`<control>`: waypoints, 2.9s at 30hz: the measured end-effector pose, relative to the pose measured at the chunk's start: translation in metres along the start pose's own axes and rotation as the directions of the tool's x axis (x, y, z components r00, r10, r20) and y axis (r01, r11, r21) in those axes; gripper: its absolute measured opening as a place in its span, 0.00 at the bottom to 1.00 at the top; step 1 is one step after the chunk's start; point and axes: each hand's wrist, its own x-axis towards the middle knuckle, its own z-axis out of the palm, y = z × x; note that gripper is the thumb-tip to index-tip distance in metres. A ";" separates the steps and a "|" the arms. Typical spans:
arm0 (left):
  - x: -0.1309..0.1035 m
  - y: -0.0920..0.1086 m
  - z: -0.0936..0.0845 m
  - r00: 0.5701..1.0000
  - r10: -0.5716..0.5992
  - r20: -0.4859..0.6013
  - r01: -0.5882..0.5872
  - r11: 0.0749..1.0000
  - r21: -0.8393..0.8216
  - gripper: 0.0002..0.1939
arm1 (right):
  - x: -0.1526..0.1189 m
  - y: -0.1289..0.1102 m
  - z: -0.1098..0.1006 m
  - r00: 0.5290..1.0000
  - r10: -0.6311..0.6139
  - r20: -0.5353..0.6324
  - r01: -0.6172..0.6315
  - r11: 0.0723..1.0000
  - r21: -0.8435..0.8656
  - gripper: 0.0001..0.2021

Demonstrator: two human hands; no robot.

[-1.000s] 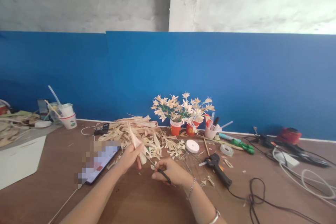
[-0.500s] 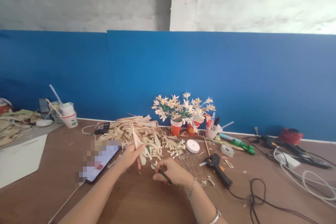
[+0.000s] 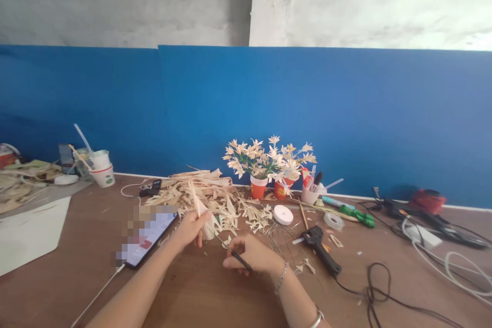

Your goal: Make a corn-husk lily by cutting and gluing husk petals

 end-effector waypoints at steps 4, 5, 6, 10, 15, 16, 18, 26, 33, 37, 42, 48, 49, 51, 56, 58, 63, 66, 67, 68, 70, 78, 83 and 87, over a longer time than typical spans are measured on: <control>-0.001 0.001 0.000 0.999 -0.028 -0.046 0.028 1.000 -0.004 0.21 | 0.001 0.002 0.001 0.999 -0.013 -0.034 0.011 0.998 -0.058 0.14; -0.001 0.001 0.001 0.998 -0.032 -0.057 0.032 0.999 0.002 0.21 | 0.002 0.003 0.001 0.998 -0.031 -0.050 0.027 0.996 -0.080 0.14; -0.001 0.002 0.001 0.997 -0.034 -0.066 0.035 0.999 0.012 0.22 | 0.003 0.004 0.002 0.996 -0.051 -0.067 0.044 0.994 -0.101 0.13; -0.001 0.003 0.000 0.996 -0.023 -0.088 0.030 0.997 0.071 0.24 | 0.006 0.008 0.004 0.990 -0.104 -0.100 0.088 0.984 -0.155 0.11; -0.001 0.002 0.000 0.996 0.003 -0.094 0.004 0.997 0.083 0.26 | 0.008 0.010 0.005 0.986 -0.133 -0.100 0.112 0.975 -0.192 0.07; -0.001 0.001 0.001 0.996 0.005 -0.093 0.002 0.997 0.080 0.26 | 0.008 0.010 0.005 0.986 -0.131 -0.104 0.109 0.974 -0.199 0.07; -0.001 0.001 0.001 0.996 0.004 -0.089 0.003 0.997 0.081 0.26 | 0.007 0.008 0.005 0.986 -0.125 -0.110 0.100 0.972 -0.214 0.06; -0.001 0.001 0.002 0.993 -0.005 -0.115 0.017 0.994 0.106 0.24 | 0.003 -0.006 0.006 0.979 -0.122 -0.162 0.067 0.948 -0.311 0.03; -0.001 0.002 0.003 0.990 -0.031 -0.135 0.046 0.993 0.110 0.24 | 0.003 -0.004 0.005 0.970 -0.163 -0.179 0.081 0.915 -0.395 0.04; 0.000 0.000 0.003 0.990 -0.035 -0.135 0.049 0.994 0.098 0.24 | 0.004 -0.002 0.004 0.969 -0.168 -0.181 0.075 0.900 -0.430 0.04; 0.002 -0.005 0.003 0.989 -0.033 -0.141 0.044 0.996 0.073 0.25 | 0.004 -0.003 0.004 0.970 -0.168 -0.174 0.087 0.914 -0.397 0.04; 0.002 -0.004 0.006 0.979 -0.046 -0.201 0.045 0.999 -0.010 0.25 | 0.005 -0.004 0.006 0.964 -0.153 -0.217 0.072 0.937 -0.343 0.05; 0.001 -0.003 0.007 0.977 -0.041 -0.211 0.038 0.999 -0.019 0.25 | 0.005 -0.004 0.006 0.962 -0.156 -0.224 0.074 0.938 -0.338 0.05; 0.000 -0.003 0.008 0.973 -0.030 -0.231 0.021 0.999 -0.040 0.25 | 0.006 -0.005 0.007 0.959 -0.155 -0.236 0.070 0.941 -0.331 0.05; 0.001 -0.004 0.013 0.961 -0.038 -0.275 -0.001 0.990 -0.143 0.25 | 0.008 -0.003 0.007 0.953 -0.156 -0.259 0.069 0.947 -0.314 0.06; 0.001 -0.004 0.015 0.956 -0.042 -0.289 -0.007 0.986 -0.165 0.25 | 0.009 -0.002 0.007 0.949 -0.167 -0.268 0.080 0.948 -0.307 0.06; 0.000 -0.003 0.018 0.950 -0.026 -0.312 -0.033 0.982 -0.185 0.25 | 0.010 0.002 0.006 0.949 -0.163 -0.271 0.080 0.953 -0.291 0.07; 0.000 -0.004 0.018 0.949 -0.024 -0.313 -0.042 0.979 -0.200 0.25 | 0.009 0.002 0.006 0.945 -0.163 -0.284 0.073 0.950 -0.304 0.07; 0.001 -0.005 0.018 0.950 -0.028 -0.310 -0.039 0.977 -0.208 0.25 | 0.009 0.001 0.006 0.943 -0.163 -0.291 0.068 0.948 -0.310 0.06; 0.001 -0.006 0.018 0.951 -0.036 -0.306 -0.033 0.975 -0.218 0.25 | 0.009 0.001 0.006 0.942 -0.163 -0.294 0.066 0.947 -0.316 0.06; 0.003 -0.007 0.019 0.954 -0.058 -0.295 -0.017 0.969 -0.246 0.25 | 0.008 0.000 0.006 0.940 -0.161 -0.301 0.058 0.945 -0.323 0.06; 0.003 -0.002 0.021 0.951 -0.133 -0.280 0.016 0.923 -0.385 0.20 | 0.008 -0.004 0.005 0.934 -0.153 -0.323 0.036 0.940 -0.340 0.07; 0.001 0.001 0.022 0.944 -0.157 -0.289 0.028 0.915 -0.404 0.19 | 0.010 -0.001 0.006 0.938 -0.135 -0.319 0.043 0.960 -0.278 0.09; 0.000 0.002 0.024 0.947 -0.158 -0.279 0.036 0.916 -0.399 0.19 | 0.009 -0.002 0.007 0.950 -0.094 -0.299 0.037 0.980 -0.194 0.12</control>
